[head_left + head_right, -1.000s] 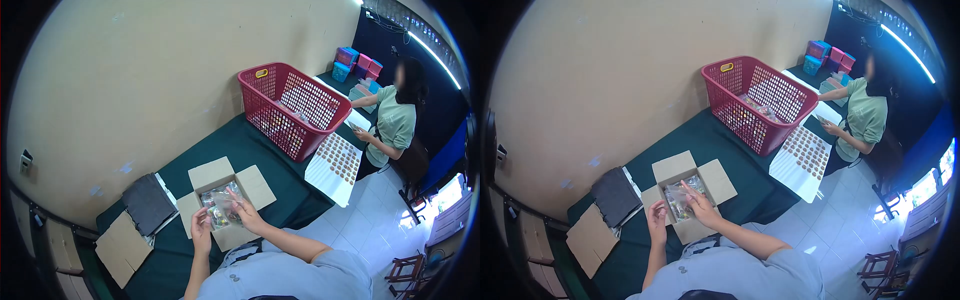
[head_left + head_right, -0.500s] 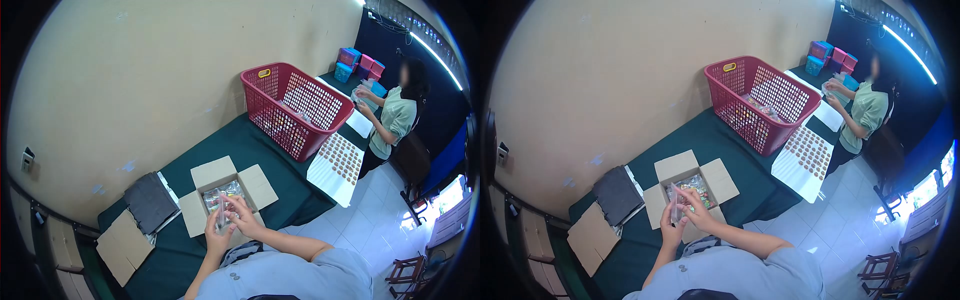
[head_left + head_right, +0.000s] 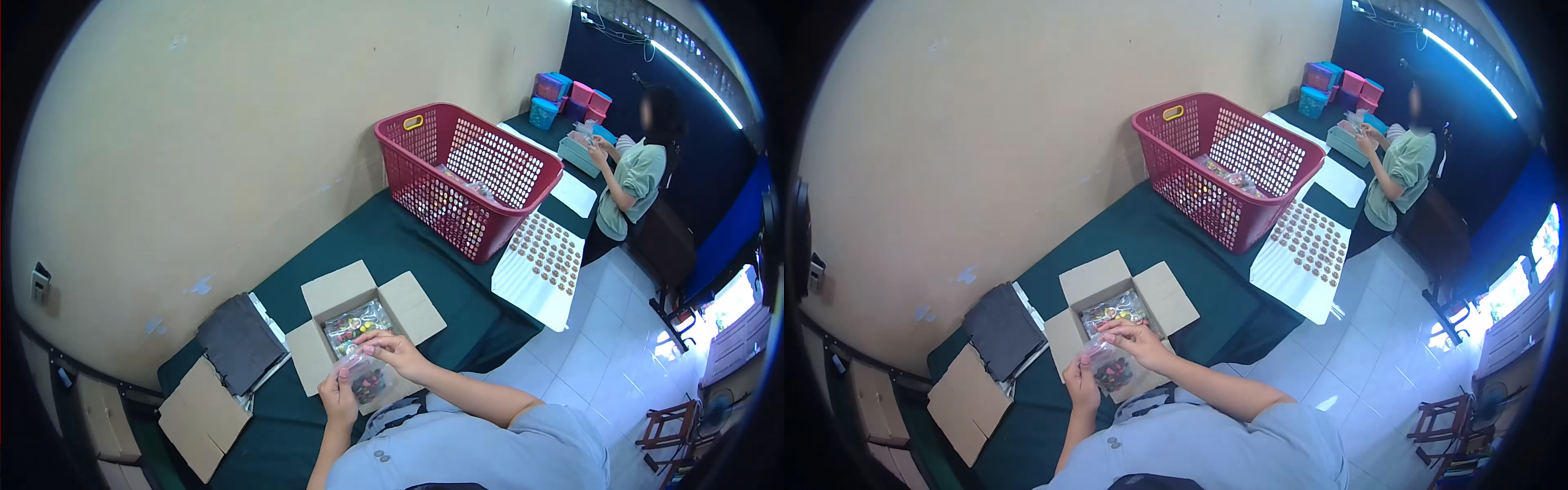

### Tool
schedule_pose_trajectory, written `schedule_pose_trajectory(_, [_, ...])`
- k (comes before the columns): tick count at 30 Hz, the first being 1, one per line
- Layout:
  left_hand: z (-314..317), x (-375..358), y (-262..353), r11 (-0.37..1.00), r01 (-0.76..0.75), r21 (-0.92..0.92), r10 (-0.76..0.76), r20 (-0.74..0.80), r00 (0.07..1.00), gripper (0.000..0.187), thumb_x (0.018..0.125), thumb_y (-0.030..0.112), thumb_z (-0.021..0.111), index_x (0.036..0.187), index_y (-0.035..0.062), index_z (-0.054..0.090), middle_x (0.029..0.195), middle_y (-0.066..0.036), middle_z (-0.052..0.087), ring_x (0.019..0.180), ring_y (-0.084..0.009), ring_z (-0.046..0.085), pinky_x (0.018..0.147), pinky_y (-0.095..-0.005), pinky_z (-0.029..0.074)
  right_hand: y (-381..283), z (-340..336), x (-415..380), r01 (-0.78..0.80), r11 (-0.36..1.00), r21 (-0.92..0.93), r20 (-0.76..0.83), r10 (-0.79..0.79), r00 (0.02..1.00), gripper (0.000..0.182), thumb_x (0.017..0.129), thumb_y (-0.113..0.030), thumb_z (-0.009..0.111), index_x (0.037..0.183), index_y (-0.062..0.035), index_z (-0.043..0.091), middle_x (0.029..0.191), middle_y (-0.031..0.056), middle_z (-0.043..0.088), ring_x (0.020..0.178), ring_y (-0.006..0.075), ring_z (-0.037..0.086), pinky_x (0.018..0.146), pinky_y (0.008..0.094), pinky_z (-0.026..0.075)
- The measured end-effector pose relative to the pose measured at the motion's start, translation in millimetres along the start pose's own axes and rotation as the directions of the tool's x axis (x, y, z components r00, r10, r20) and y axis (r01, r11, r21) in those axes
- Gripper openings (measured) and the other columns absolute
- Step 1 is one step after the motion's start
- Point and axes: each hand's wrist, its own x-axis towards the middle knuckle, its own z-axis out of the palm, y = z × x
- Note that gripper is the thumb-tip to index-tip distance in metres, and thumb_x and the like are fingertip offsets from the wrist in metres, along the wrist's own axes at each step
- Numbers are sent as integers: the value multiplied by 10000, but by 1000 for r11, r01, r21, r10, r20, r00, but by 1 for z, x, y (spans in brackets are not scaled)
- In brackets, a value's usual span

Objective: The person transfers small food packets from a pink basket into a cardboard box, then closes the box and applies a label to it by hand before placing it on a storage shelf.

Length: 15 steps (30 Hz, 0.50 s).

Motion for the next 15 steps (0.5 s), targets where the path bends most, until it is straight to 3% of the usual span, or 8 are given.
schedule_pose_trajectory(4, [0,1,7,991,-50,-125,53,21,998,458,975,326,385,1020,-74,603,888,-169,666,792,-204,640,746,-303,486,-2,0,-1,-53,996,66,27,51,998,236,924,-168,505,1047,-29,652,1096,67,574,1088,171,484,949,301,372])
schedule_pose_trajectory(6, [-1,2,12,966,34,-255,-23,45,999,465,976,330,379,1019,-75,603,889,-161,665,809,-200,632,787,-301,473,-3,0,-1,-30,999,38,28,29,999,253,931,-192,500,1063,-37,649,1081,59,584,1045,149,504,927,287,380])
schedule_pose_trajectory(9, [-8,3,-8,971,71,-229,-57,66,996,404,971,286,409,1083,-67,569,967,-160,645,889,-191,604,850,-299,446,-11,0,-3,-143,988,63,-1,144,990,275,937,-219,494,1080,-39,644,1061,51,596,988,124,522,899,276,388])
schedule_pose_trajectory(10, [-7,5,-9,971,70,-230,-56,66,996,404,971,286,409,1083,-67,569,967,-160,645,889,-191,604,850,-299,446,-15,-1,-3,-142,988,61,-1,143,990,275,937,-219,494,1080,-39,644,1061,51,596,988,124,522,899,276,388])
schedule_pose_trajectory(12, [-4,11,-9,971,-13,-237,-39,-213,976,347,959,222,446,1163,-51,515,1078,-161,598,983,-182,558,902,-302,414,-21,-4,-2,-124,989,85,-139,135,981,290,939,-233,494,1099,-37,635,1048,51,606,954,109,529,854,259,409])
schedule_pose_trajectory(13, [-7,12,-13,970,-31,-240,-17,-196,981,346,941,201,486,1205,-23,483,1186,-142,539,1060,-187,519,923,-307,403,-9,-7,2,-15,998,62,-154,24,988,299,938,-239,498,1113,-33,627,1057,66,599,957,120,534,826,253,428])
schedule_pose_trajectory(14, [-6,12,-12,970,-31,-242,-18,-197,980,346,941,201,486,1205,-23,483,1186,-142,539,1060,-187,519,923,-307,403,-4,-5,0,-16,998,60,-153,25,988,299,938,-239,498,1113,-33,627,1057,66,599,957,120,534,826,253,428])
schedule_pose_trajectory(15, [-5,13,-9,972,21,-236,-45,-95,994,394,924,233,520,1227,-14,472,1210,-130,524,1083,-194,507,935,-312,396,-5,-1,-1,11,1000,15,-137,-9,991,309,941,-245,491,1124,-32,621,1058,69,595,964,125,531,832,257,428])
